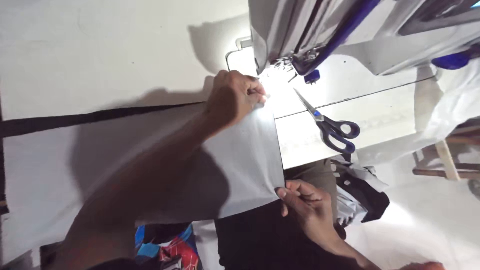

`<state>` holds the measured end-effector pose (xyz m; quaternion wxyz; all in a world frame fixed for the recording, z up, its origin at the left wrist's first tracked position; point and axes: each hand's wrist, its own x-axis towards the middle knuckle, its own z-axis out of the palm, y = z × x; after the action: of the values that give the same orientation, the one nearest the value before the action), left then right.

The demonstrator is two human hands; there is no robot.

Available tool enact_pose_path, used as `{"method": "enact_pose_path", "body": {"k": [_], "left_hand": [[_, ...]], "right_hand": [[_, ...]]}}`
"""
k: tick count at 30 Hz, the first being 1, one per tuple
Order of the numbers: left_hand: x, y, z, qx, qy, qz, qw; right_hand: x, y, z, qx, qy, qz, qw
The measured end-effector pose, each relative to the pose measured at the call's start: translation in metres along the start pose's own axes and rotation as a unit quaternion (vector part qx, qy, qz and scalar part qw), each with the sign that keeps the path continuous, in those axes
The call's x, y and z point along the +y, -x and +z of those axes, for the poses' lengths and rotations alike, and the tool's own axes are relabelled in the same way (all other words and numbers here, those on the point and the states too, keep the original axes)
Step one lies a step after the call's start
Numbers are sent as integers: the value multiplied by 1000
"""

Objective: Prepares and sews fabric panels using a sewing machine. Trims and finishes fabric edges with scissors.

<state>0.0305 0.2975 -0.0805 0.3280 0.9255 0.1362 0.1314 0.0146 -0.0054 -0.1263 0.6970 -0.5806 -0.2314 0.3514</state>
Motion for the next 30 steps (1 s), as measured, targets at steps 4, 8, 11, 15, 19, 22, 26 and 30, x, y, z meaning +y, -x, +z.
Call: {"method": "enact_pose_path", "body": {"k": [4,8,11,15,19,22,26,30], "left_hand": [[-4,-13,-10,-40,-60,0,997],[-1,-20,-9,-20,-60,-74,995],[5,-25,-12,-11,-86,-118,989],[8,-34,-17,-1,-118,-126,985],[12,-38,-20,8,-111,-140,984],[13,-36,-18,3,-138,-131,982],[2,-25,-9,21,-179,-22,983],[-4,-22,-12,-13,-177,30,984]], "right_hand": [[0,-12,-8,-4,-25,20,999],[2,-16,-16,-16,-29,38,999],[1,-22,-18,-10,-26,29,999],[-6,-31,-14,13,-10,3,1000],[-9,-37,-12,24,7,-9,1000],[-8,-37,-13,19,40,-10,999],[-27,-44,-37,17,225,-87,970],[-78,-86,-116,195,504,-241,806]]}}
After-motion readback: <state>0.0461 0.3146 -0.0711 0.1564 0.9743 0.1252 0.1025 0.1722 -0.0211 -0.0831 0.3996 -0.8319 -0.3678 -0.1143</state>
